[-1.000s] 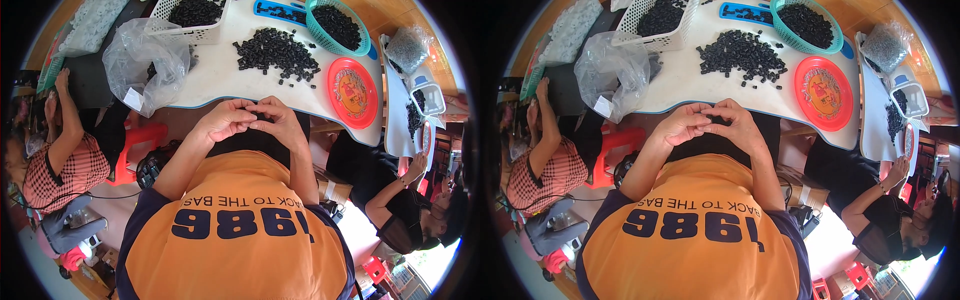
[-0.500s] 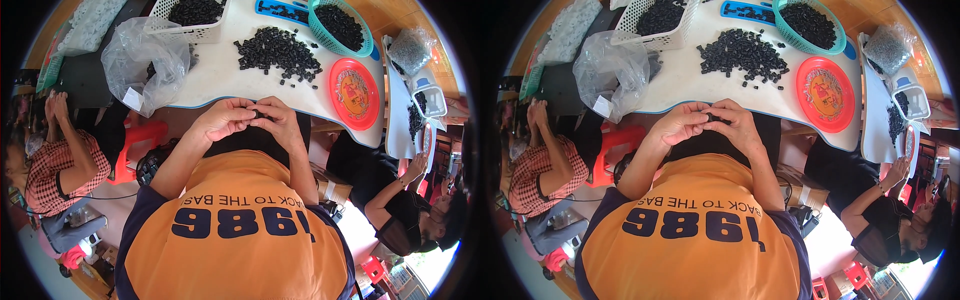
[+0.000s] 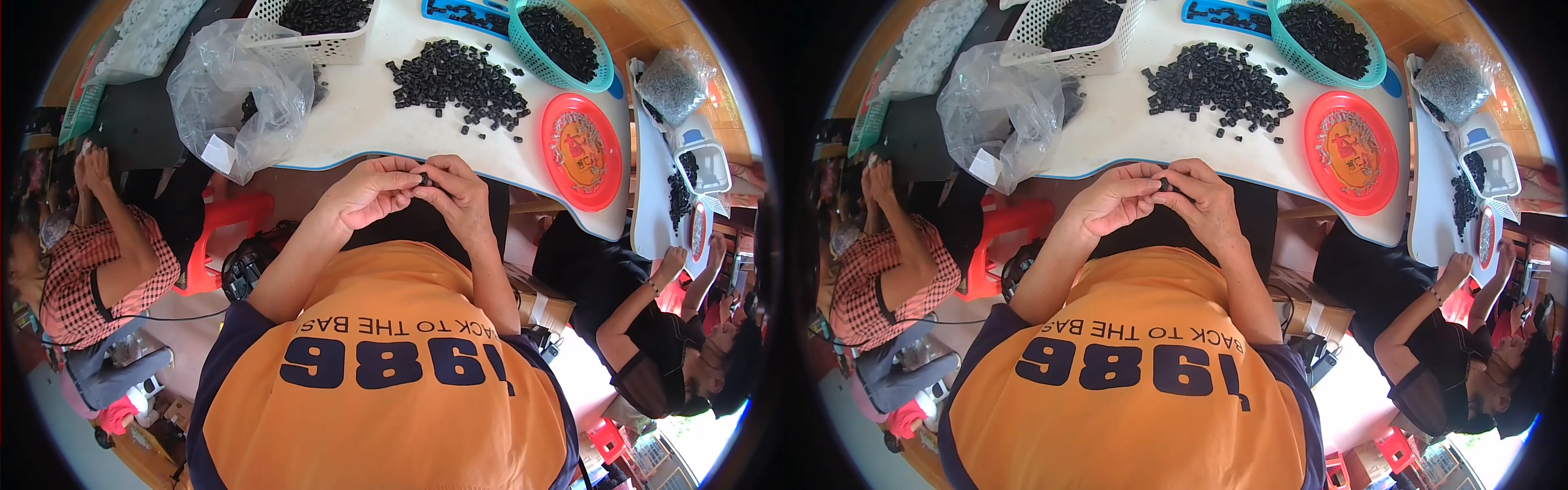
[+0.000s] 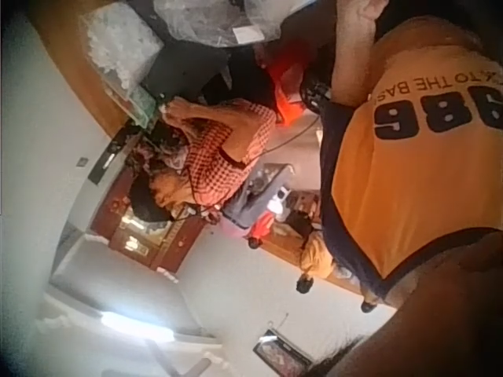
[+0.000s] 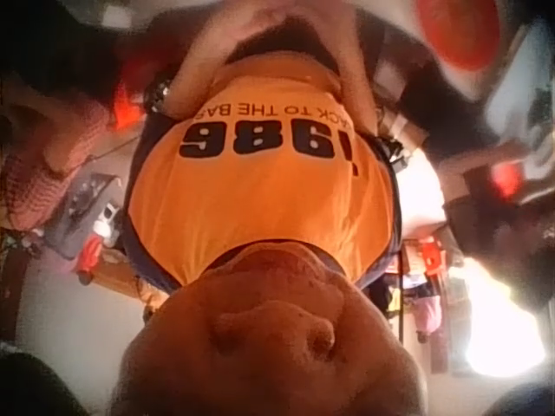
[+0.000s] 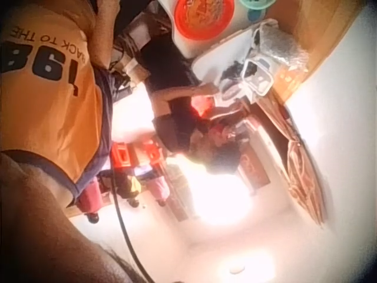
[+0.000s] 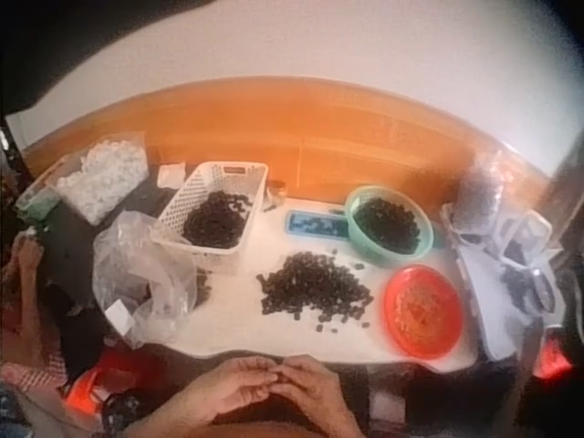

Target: The person assembles small parts by picking metal pins from a plate and black plastic pieces from the table, inserting the pins into the plastic pieces by hand.

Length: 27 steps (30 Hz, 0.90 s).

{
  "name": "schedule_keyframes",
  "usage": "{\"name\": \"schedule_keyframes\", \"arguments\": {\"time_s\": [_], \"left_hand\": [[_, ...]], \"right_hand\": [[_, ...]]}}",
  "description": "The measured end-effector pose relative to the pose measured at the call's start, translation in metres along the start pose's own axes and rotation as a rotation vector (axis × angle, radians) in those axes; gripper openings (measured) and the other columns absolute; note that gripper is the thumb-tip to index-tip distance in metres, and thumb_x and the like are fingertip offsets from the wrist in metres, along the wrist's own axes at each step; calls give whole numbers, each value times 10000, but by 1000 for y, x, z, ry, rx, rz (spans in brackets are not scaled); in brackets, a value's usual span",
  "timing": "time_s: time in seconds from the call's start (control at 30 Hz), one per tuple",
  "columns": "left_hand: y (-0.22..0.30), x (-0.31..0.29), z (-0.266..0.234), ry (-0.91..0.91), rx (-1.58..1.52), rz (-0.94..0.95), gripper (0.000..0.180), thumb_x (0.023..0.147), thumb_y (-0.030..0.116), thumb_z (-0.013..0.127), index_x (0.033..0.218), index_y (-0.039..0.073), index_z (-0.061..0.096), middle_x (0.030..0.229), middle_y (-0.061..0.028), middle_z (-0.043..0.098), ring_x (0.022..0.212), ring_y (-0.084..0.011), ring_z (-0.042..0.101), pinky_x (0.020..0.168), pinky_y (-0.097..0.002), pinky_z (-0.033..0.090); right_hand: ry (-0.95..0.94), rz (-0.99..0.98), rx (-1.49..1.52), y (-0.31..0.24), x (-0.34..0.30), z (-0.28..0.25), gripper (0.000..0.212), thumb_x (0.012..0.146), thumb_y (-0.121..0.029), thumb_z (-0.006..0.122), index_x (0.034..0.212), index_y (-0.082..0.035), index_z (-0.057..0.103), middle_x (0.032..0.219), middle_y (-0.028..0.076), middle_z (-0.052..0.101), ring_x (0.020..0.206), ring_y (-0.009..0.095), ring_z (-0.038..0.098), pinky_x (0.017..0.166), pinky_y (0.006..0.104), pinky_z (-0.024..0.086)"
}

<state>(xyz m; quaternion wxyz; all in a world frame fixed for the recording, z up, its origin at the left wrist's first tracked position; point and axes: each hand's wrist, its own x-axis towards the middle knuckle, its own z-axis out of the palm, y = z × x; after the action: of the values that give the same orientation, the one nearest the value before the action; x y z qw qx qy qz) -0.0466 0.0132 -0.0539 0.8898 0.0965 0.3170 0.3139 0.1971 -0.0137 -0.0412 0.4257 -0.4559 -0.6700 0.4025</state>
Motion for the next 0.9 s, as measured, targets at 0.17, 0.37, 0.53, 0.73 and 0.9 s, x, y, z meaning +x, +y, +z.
{"name": "schedule_keyframes", "arguments": {"time_s": [0.17,0.37,0.53,0.73,0.9], "left_hand": [[-2,-6,7,-48,-78,-21,180,1125,12,813,1305,25,806,1146,-69,847,894,-116,750,783,-257,632],[-2,-6,14,-125,-206,-119,211,1109,-52,776,1306,18,800,1181,-89,846,893,-113,735,780,-249,624],[-4,-4,16,-172,-230,-122,234,1103,-63,783,1326,5,803,1190,-105,845,947,-135,757,820,-267,640],[-6,-5,11,-173,-193,-106,246,1108,-60,794,1351,-18,800,1224,-124,849,1024,-177,791,866,-293,654],[-3,-2,1,-173,-136,-118,296,1108,-58,796,1401,-22,776,1253,-139,854,1108,-204,823,883,-304,656]], "right_hand": [[29,18,-7,-9,-4,1,411,928,-188,1003,1310,-74,906,1234,65,808,1030,201,797,872,345,653],[72,-39,-43,-9,-4,-4,396,892,-159,1023,1266,-76,921,1198,55,813,1013,188,799,844,331,656],[80,-48,-60,-9,-5,-10,397,876,-173,1031,1244,-73,923,1193,49,815,1014,194,800,842,341,660],[32,-77,-114,-9,-3,-11,437,871,-210,1021,1268,-67,910,1208,66,812,1035,233,804,841,360,667],[-24,-111,-169,-21,1,-16,431,882,-185,1000,1278,-48,898,1246,81,794,1081,254,787,865,385,670]]}}
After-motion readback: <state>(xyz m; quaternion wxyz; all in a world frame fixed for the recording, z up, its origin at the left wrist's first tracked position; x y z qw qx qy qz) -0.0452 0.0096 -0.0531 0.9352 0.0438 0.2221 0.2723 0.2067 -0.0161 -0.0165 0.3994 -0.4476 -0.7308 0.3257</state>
